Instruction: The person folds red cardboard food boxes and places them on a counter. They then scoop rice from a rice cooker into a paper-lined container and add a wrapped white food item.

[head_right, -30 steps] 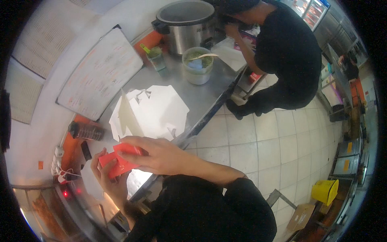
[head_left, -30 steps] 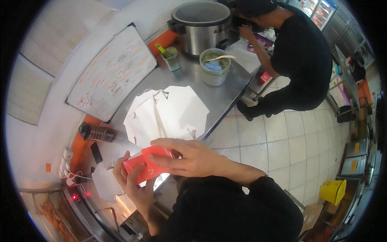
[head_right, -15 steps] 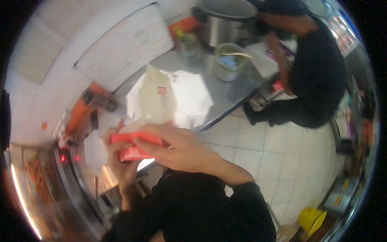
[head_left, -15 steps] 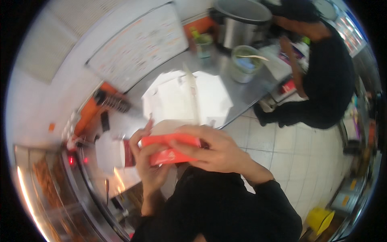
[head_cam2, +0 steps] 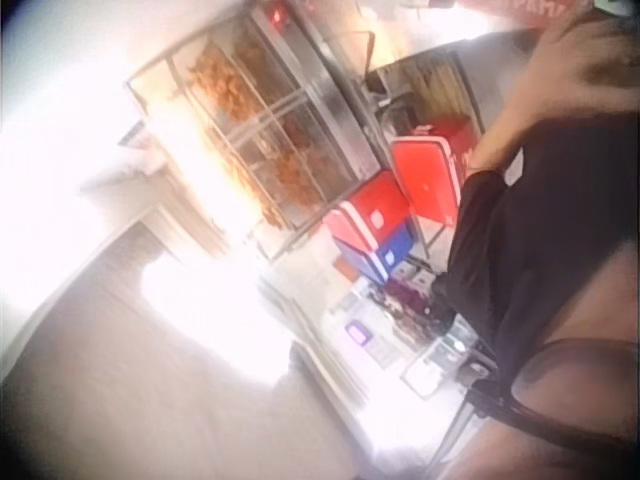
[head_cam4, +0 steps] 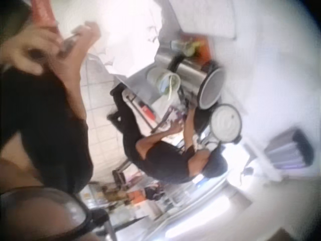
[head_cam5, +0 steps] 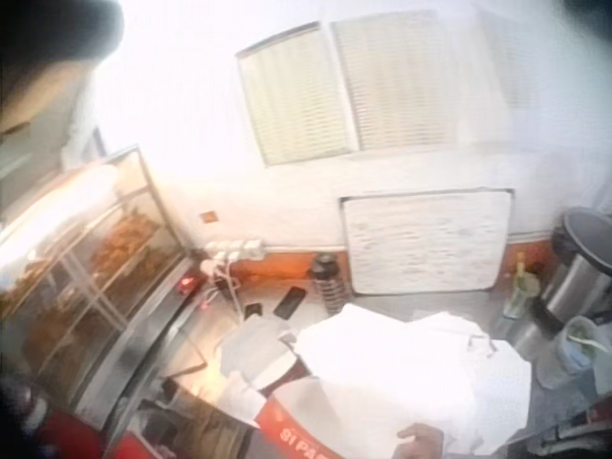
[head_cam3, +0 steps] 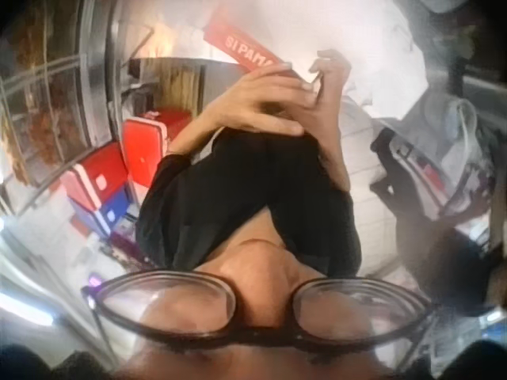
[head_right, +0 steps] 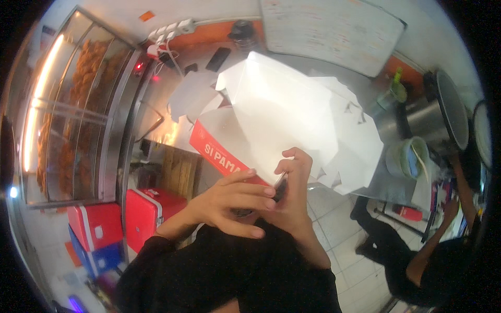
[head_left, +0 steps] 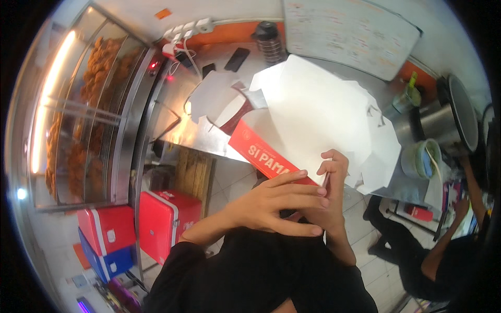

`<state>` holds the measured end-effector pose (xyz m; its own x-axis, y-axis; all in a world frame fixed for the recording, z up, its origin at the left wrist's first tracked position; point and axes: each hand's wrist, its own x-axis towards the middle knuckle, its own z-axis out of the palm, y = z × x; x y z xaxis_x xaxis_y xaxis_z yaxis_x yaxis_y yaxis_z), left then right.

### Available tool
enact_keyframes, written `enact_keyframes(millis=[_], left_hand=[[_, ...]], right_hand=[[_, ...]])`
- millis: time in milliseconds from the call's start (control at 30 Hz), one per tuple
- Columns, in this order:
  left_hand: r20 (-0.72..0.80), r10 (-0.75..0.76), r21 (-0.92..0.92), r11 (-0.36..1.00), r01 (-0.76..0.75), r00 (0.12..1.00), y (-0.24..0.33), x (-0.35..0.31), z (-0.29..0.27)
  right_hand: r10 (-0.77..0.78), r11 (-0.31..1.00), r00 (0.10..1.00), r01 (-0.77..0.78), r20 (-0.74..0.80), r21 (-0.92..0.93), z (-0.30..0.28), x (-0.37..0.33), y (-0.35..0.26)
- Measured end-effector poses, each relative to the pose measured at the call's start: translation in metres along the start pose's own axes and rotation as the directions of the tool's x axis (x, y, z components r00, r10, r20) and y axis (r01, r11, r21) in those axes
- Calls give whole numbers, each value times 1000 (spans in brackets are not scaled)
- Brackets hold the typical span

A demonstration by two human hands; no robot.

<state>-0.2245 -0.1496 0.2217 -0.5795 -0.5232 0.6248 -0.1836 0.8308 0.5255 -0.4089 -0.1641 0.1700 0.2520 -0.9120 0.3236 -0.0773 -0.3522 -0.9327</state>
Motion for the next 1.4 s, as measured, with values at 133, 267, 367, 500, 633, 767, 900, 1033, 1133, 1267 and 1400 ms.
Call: enact_keyframes(millis=[133,267,367,500,633,767,900,1033,1133,1267,1400], left_hand=[[-459,-151,-204,977,62,876,22,6,-46],[-569,-111,-103,993,64,815,72,24,-106],[-291,-194,-68,981,182,937,106,25,-185],[-104,11,197,980,10,994,67,8,-230],[-527,-11,240,957,161,850,-6,-42,-202],[22,-737,55,676,735,675,-102,-145,-216],[189,-892,60,428,902,411,-215,-259,-138],[40,-790,83,613,785,612,-266,-311,-97],[53,-809,203,582,787,585,-284,-319,-100],[77,-722,445,642,625,687,-299,-320,-111],[80,-673,398,698,595,735,-310,-324,-120]], right_hand=[[320,756,947,-279,38,593,43,14,44],[412,421,846,-506,339,753,81,51,72],[356,513,824,-566,441,645,115,80,91],[26,999,978,-30,205,19,177,115,132],[-159,966,863,237,479,-107,251,174,210],[-288,778,761,540,582,-321,274,193,278],[-30,738,819,405,574,-540,271,165,304],[244,598,733,402,635,-694,278,144,284],[400,474,769,292,498,-831,291,139,259],[403,505,912,-153,76,-849,301,133,240],[389,538,921,-222,5,-813,296,131,238]])
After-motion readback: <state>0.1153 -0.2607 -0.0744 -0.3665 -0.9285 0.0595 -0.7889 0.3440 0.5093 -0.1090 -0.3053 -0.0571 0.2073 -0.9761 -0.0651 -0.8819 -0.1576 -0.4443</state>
